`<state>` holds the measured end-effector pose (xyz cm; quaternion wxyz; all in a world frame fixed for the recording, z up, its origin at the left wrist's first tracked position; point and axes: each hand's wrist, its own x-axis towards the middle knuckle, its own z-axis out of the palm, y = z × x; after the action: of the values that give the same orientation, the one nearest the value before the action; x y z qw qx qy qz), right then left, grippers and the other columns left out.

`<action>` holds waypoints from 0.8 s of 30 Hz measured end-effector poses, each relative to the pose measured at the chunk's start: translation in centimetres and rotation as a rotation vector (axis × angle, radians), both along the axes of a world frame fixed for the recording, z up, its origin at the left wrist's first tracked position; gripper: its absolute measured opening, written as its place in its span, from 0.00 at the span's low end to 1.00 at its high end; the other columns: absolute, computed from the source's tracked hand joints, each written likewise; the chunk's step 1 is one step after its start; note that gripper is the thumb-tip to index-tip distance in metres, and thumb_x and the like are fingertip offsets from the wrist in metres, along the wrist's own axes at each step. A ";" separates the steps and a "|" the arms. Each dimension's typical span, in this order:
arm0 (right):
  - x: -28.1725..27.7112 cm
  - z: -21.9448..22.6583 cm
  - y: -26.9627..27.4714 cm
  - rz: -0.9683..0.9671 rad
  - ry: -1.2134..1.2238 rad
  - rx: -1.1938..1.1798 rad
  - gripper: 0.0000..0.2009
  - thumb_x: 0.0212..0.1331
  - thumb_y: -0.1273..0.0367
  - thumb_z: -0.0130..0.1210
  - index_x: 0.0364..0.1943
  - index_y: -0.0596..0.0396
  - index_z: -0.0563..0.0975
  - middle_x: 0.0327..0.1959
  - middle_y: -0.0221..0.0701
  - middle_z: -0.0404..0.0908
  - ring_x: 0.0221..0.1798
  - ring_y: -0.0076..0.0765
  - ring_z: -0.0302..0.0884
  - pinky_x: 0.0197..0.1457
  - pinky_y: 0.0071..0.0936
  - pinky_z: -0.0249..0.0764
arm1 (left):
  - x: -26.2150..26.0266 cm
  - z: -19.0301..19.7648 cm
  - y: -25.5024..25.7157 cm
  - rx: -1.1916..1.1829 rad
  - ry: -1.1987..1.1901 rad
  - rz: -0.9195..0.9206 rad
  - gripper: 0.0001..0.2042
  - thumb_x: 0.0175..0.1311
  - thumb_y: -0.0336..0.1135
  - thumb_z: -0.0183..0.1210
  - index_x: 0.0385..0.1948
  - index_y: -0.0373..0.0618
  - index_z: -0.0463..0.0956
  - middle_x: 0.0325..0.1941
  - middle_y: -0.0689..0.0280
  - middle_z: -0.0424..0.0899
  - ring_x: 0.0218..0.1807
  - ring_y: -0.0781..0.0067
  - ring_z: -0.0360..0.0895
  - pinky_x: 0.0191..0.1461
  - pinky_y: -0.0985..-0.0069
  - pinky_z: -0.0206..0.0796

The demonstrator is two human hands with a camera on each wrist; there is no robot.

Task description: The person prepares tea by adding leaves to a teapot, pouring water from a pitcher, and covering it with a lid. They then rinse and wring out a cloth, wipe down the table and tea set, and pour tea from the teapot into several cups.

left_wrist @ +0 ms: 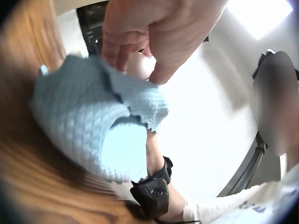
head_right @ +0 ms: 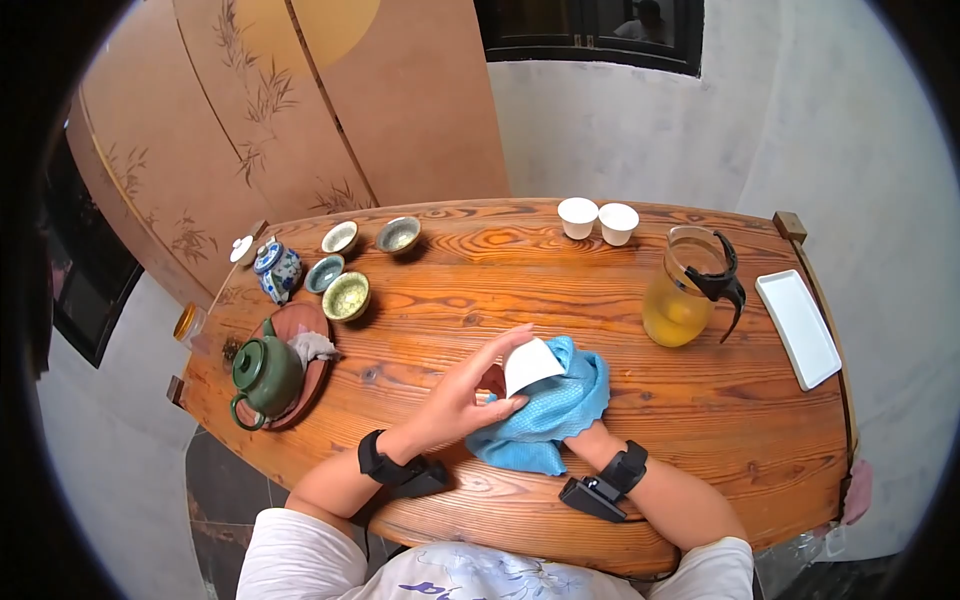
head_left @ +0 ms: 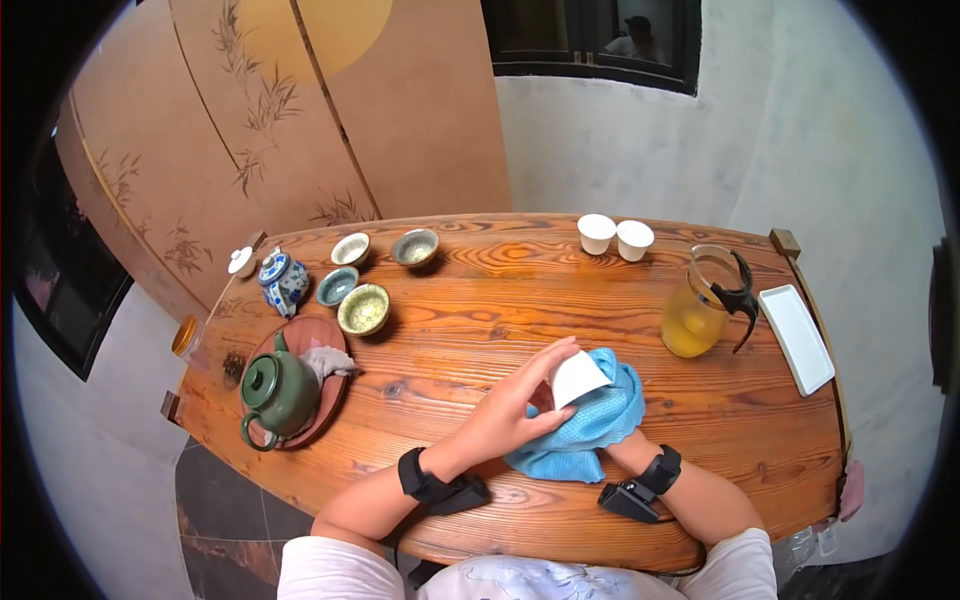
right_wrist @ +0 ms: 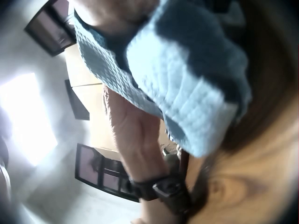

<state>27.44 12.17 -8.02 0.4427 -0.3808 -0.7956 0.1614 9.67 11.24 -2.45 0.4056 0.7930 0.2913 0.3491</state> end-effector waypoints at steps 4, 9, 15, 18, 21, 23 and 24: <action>-0.3 0.1 0.7 0.042 -0.163 0.120 0.14 0.39 0.64 0.58 0.31 0.53 0.73 0.30 0.32 0.74 0.31 0.39 0.72 0.31 0.32 0.67 | 0.2 0.8 -1.9 0.527 0.532 0.311 0.29 0.48 0.27 0.56 0.56 0.39 0.57 0.46 0.56 0.70 0.33 0.64 0.75 0.29 0.71 0.70; -1.0 1.0 -0.4 -0.075 -0.314 0.127 0.09 0.43 0.66 0.54 0.28 0.54 0.72 0.29 0.34 0.73 0.31 0.41 0.71 0.34 0.33 0.66 | 0.6 -0.8 -2.0 0.601 0.677 0.424 0.26 0.49 0.29 0.54 0.54 0.37 0.59 0.32 0.58 0.72 0.23 0.60 0.74 0.22 0.69 0.67; -1.9 -2.1 0.3 0.039 -0.176 -0.152 0.11 0.47 0.66 0.52 0.34 0.56 0.71 0.34 0.41 0.72 0.38 0.46 0.70 0.41 0.36 0.67 | 0.4 -1.8 -0.6 0.695 0.694 0.508 0.21 0.50 0.27 0.52 0.49 0.41 0.62 0.26 0.60 0.72 0.19 0.61 0.73 0.17 0.67 0.64; -1.1 -2.2 0.4 0.132 -0.212 -0.133 0.11 0.49 0.67 0.52 0.36 0.57 0.70 0.35 0.39 0.72 0.39 0.43 0.70 0.44 0.34 0.67 | -0.2 -2.0 0.6 0.657 0.703 0.541 0.19 0.50 0.26 0.51 0.47 0.44 0.63 0.23 0.59 0.74 0.18 0.60 0.74 0.17 0.65 0.64; -0.9 -1.4 -0.3 0.274 -0.066 -0.364 0.12 0.51 0.68 0.52 0.39 0.56 0.70 0.37 0.36 0.73 0.40 0.37 0.71 0.46 0.31 0.67 | -3.0 -2.7 4.8 0.532 0.592 0.702 0.14 0.52 0.26 0.50 0.42 0.43 0.62 0.16 0.54 0.73 0.17 0.52 0.72 0.18 0.62 0.64; -0.6 -1.9 -0.1 0.255 -0.078 -0.342 0.10 0.52 0.69 0.51 0.39 0.56 0.71 0.37 0.34 0.73 0.40 0.34 0.71 0.46 0.29 0.68 | -6.0 -2.1 8.1 0.501 0.619 0.814 0.10 0.54 0.29 0.48 0.37 0.38 0.62 0.16 0.49 0.74 0.20 0.47 0.73 0.21 0.55 0.64; -0.5 -2.2 0.1 0.248 -0.086 -0.328 0.10 0.53 0.69 0.51 0.39 0.56 0.71 0.37 0.33 0.73 0.40 0.33 0.71 0.45 0.29 0.69 | -7.6 -2.5 10.0 0.431 0.579 0.869 0.10 0.53 0.29 0.48 0.36 0.38 0.63 0.18 0.46 0.74 0.23 0.43 0.73 0.26 0.52 0.64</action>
<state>26.98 12.30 -10.25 0.3172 -0.3537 -0.8174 0.3257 2.08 21.23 -4.93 -0.0431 0.7284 0.6125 0.3041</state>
